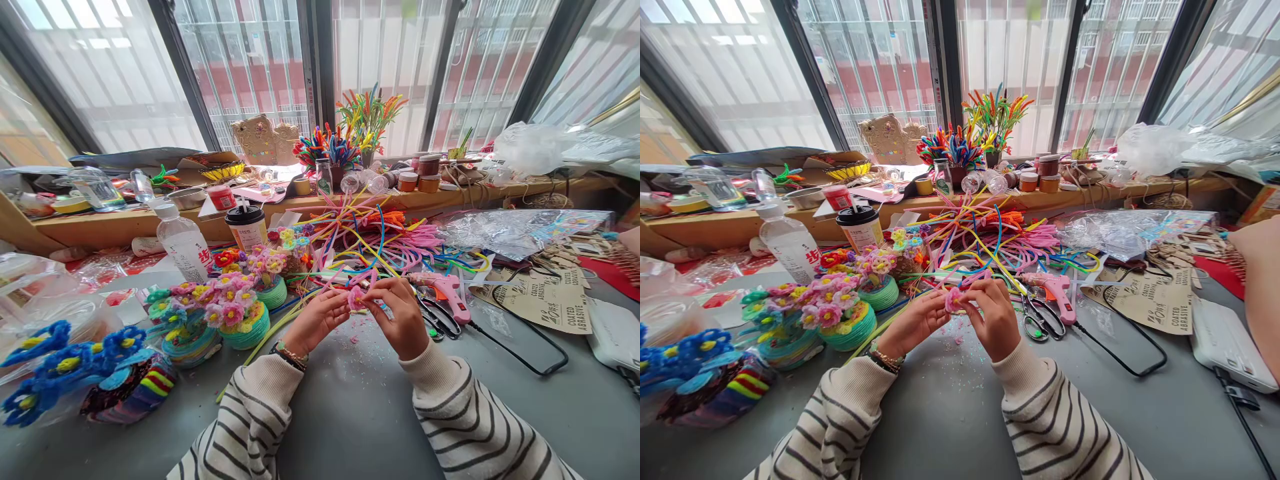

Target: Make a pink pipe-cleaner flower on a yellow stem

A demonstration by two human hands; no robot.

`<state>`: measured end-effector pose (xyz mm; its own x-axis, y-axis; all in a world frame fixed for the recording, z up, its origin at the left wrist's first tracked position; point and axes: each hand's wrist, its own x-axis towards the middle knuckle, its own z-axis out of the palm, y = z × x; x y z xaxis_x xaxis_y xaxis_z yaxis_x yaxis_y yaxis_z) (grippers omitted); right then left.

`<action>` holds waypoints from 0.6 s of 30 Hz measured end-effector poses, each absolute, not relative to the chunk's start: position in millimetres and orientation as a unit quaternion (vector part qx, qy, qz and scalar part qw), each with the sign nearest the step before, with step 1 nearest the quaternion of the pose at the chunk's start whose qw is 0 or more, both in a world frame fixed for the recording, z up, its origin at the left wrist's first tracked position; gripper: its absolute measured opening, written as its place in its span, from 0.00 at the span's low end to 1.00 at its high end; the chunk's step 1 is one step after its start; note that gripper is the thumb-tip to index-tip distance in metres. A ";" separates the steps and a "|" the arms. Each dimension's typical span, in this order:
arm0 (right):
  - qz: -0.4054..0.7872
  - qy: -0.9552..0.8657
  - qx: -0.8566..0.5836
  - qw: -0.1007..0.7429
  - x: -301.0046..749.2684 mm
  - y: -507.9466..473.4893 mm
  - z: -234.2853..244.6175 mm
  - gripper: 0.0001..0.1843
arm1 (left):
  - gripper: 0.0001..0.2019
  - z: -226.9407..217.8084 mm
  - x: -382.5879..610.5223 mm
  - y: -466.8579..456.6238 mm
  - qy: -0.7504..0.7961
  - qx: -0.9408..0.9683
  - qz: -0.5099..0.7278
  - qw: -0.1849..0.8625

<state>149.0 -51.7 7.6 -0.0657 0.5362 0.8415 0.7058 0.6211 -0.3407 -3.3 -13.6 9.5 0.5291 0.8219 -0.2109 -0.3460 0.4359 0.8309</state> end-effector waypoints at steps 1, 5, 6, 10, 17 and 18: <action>-0.081 -0.726 -0.429 0.531 149.1 -51.5 7.3 0.04 | 0.06 9.5 -3.2 -13.8 0.313 0.383 0.370 0.786; -0.089 -0.728 -0.428 0.528 149.0 -50.7 6.2 0.05 | 0.06 9.9 -2.7 -14.3 0.324 0.390 0.368 0.779; -0.091 -0.729 -0.427 0.528 148.9 -50.6 6.1 0.05 | 0.06 10.1 -2.5 -14.3 0.327 0.391 0.368 0.778; -0.101 -0.736 -0.417 0.524 148.4 -50.8 6.3 0.05 | 0.06 11.0 -2.0 -14.4 0.335 0.393 0.369 0.773; -0.115 -0.747 -0.417 0.504 149.1 -50.1 5.2 0.05 | 0.06 9.7 -1.7 -14.2 0.357 0.410 0.373 0.753; -0.113 -0.749 -0.418 0.501 149.4 -49.8 4.7 0.05 | 0.07 9.3 -1.7 -14.1 0.358 0.416 0.375 0.747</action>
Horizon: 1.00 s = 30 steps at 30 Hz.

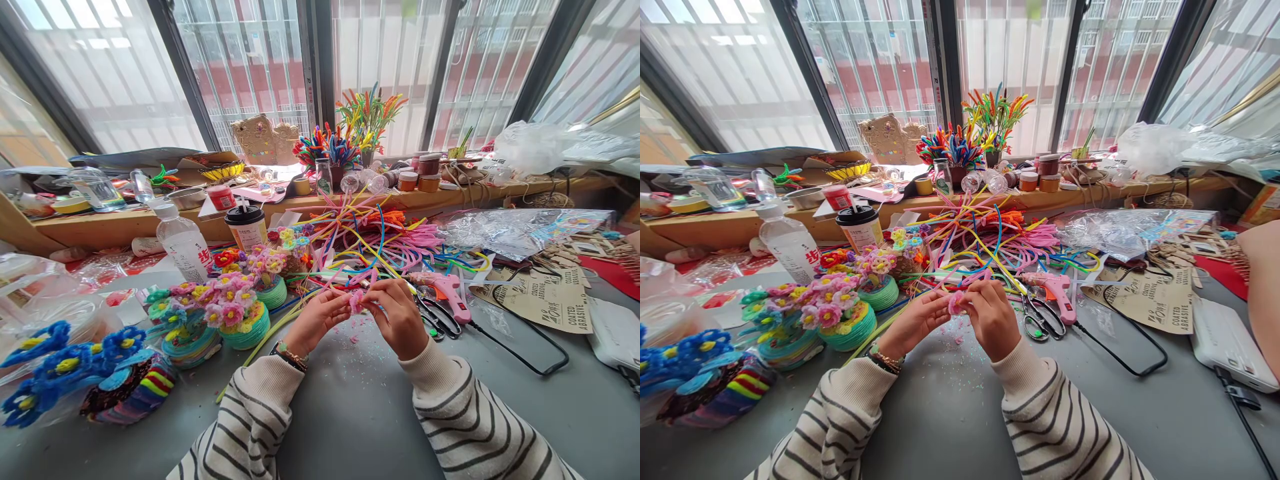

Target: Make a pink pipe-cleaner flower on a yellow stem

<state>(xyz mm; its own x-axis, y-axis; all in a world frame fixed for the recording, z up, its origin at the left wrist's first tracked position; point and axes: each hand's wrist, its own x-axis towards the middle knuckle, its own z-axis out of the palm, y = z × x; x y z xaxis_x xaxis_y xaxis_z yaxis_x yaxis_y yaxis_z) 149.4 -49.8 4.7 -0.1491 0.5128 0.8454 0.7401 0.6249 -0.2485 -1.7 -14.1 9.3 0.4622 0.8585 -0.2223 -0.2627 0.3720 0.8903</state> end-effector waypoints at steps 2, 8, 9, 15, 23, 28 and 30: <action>-0.110 -0.753 -0.420 0.494 149.8 -49.0 3.4 0.06 | 0.07 8.7 -1.9 -13.9 0.359 0.430 0.379 0.736; -0.103 -0.753 -0.424 0.493 150.7 -47.4 0.8 0.06 | 0.07 9.5 -2.0 -14.8 0.360 0.436 0.380 0.732; -0.102 -0.751 -0.423 0.497 150.7 -47.4 1.0 0.06 | 0.07 10.0 -1.8 -15.1 0.360 0.433 0.380 0.734; -0.087 -0.720 -0.442 0.528 151.2 -48.7 4.6 0.05 | 0.05 12.7 -1.6 -15.0 0.348 0.387 0.377 0.766; -0.082 -0.725 -0.439 0.524 150.7 -50.9 4.7 0.06 | 0.04 9.5 -2.4 -12.9 0.330 0.364 0.381 0.783; -0.083 -0.724 -0.440 0.525 150.4 -49.6 4.1 0.05 | 0.04 10.3 -2.2 -14.3 0.325 0.379 0.374 0.782; -0.088 -0.725 -0.435 0.527 150.2 -49.3 4.6 0.04 | 0.04 10.3 -2.4 -14.6 0.324 0.389 0.374 0.777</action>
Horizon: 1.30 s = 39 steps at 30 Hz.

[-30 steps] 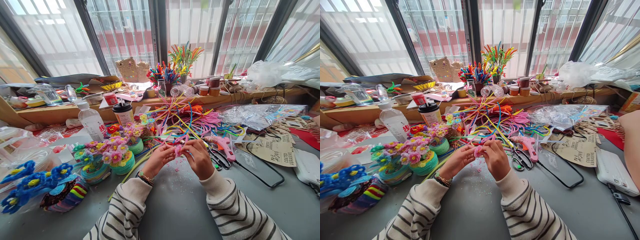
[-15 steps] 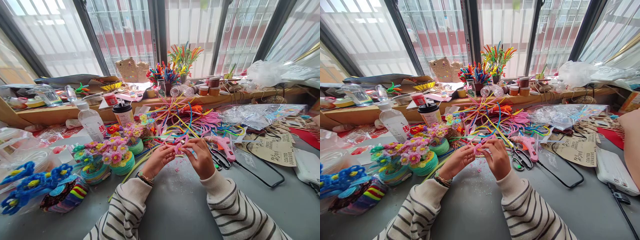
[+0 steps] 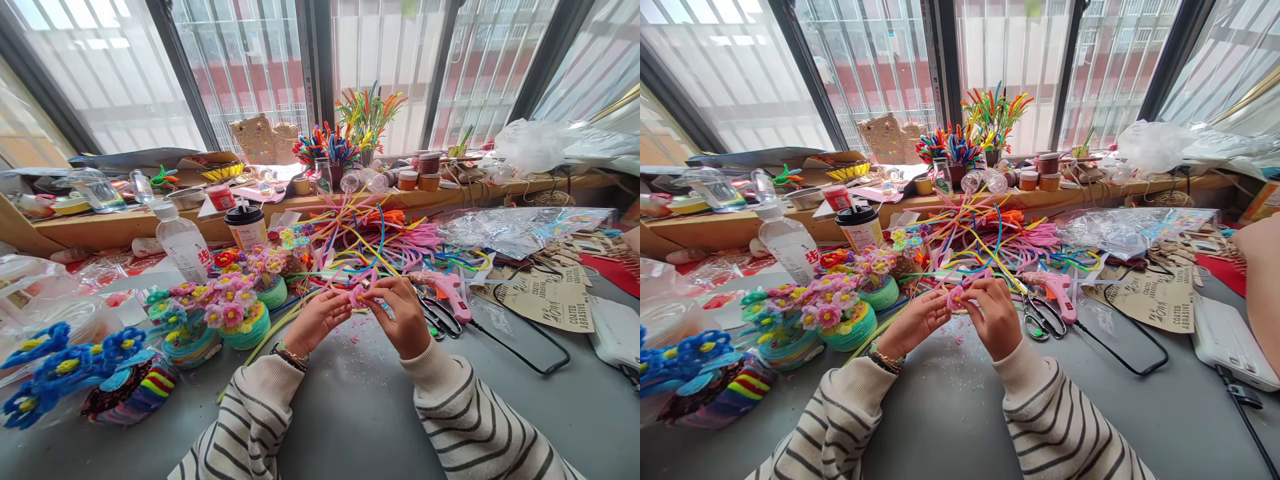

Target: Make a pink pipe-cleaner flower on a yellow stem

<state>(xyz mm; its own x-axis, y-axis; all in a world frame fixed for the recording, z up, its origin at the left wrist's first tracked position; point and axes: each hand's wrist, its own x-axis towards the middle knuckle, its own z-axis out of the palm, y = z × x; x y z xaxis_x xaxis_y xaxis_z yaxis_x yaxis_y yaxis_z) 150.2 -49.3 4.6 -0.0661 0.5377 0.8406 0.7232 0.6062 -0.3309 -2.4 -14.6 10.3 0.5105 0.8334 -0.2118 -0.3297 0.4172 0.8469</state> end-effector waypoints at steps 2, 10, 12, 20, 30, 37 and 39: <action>-0.093 -0.726 -0.430 0.528 150.1 -49.3 5.0 0.04 | 0.04 10.3 -2.6 -14.7 0.328 0.398 0.378 0.769; -0.103 -0.738 -0.424 0.515 151.7 -48.2 1.5 0.04 | 0.06 7.8 -2.5 -14.6 0.327 0.416 0.398 0.749; -0.113 -0.742 -0.422 0.509 151.6 -48.4 1.3 0.05 | 0.06 7.1 -2.5 -14.4 0.322 0.416 0.400 0.751; -0.151 -0.757 -0.404 0.491 148.3 -49.9 3.1 0.06 | 0.05 6.0 -2.6 -13.6 0.324 0.417 0.393 0.752; -0.148 -0.767 -0.400 0.479 147.2 -49.7 1.9 0.07 | 0.05 9.2 -3.1 -15.0 0.346 0.426 0.389 0.740; -0.139 -0.774 -0.394 0.475 147.7 -48.7 2.2 0.07 | 0.06 7.8 -3.0 -14.9 0.341 0.438 0.382 0.739; -0.138 -0.776 -0.394 0.473 147.9 -48.8 2.4 0.07 | 0.06 7.6 -3.3 -14.8 0.340 0.440 0.382 0.739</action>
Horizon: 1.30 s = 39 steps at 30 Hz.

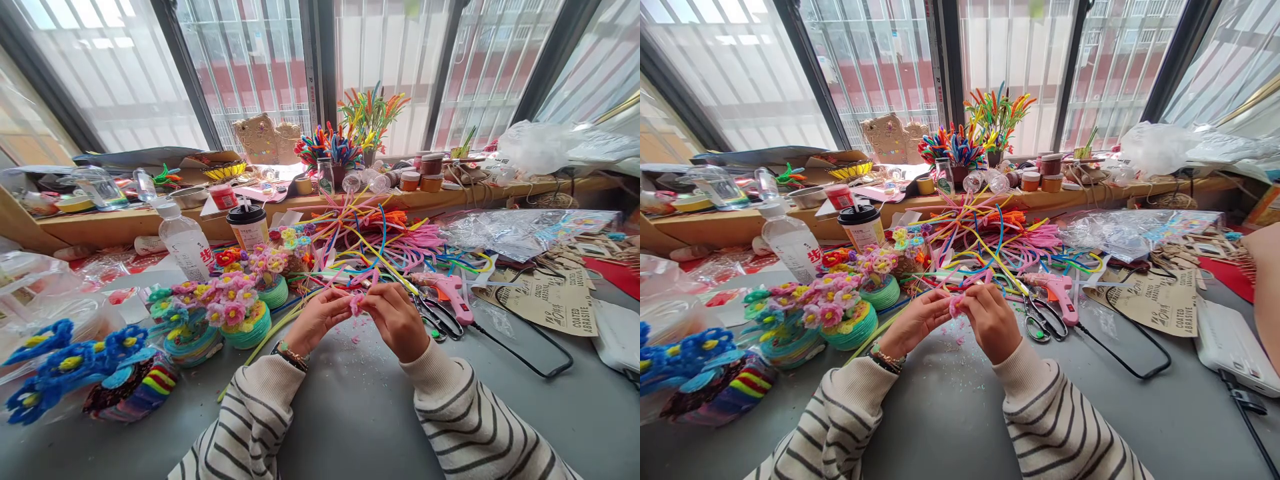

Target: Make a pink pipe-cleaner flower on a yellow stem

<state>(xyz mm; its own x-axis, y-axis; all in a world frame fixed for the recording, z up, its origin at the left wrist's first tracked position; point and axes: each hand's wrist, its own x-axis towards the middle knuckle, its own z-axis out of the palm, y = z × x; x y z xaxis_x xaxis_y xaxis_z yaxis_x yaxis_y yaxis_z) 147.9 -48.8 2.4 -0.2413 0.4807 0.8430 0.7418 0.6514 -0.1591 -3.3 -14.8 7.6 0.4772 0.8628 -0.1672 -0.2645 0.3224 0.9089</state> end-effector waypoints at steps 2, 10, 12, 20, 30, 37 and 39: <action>-0.140 -0.776 -0.391 0.474 148.0 -49.1 2.6 0.07 | 0.06 7.9 -3.7 -15.1 0.343 0.439 0.380 0.739; -0.142 -0.778 -0.388 0.474 147.8 -48.9 2.2 0.07 | 0.07 10.2 -3.9 -15.6 0.345 0.432 0.381 0.741; -0.141 -0.778 -0.387 0.474 148.0 -48.8 2.0 0.07 | 0.07 10.4 -3.4 -15.6 0.345 0.432 0.380 0.742; -0.137 -0.778 -0.389 0.474 148.3 -49.2 2.1 0.07 | 0.07 9.1 -3.4 -15.4 0.338 0.441 0.378 0.741; -0.132 -0.781 -0.387 0.473 148.2 -49.0 1.7 0.07 | 0.07 7.3 -4.2 -14.9 0.340 0.447 0.375 0.737; -0.136 -0.778 -0.386 0.476 148.3 -48.8 1.8 0.07 | 0.07 7.9 -4.4 -15.0 0.344 0.445 0.374 0.738; -0.139 -0.773 -0.393 0.478 148.3 -48.8 1.1 0.07 | 0.07 8.0 -4.2 -15.0 0.340 0.443 0.375 0.740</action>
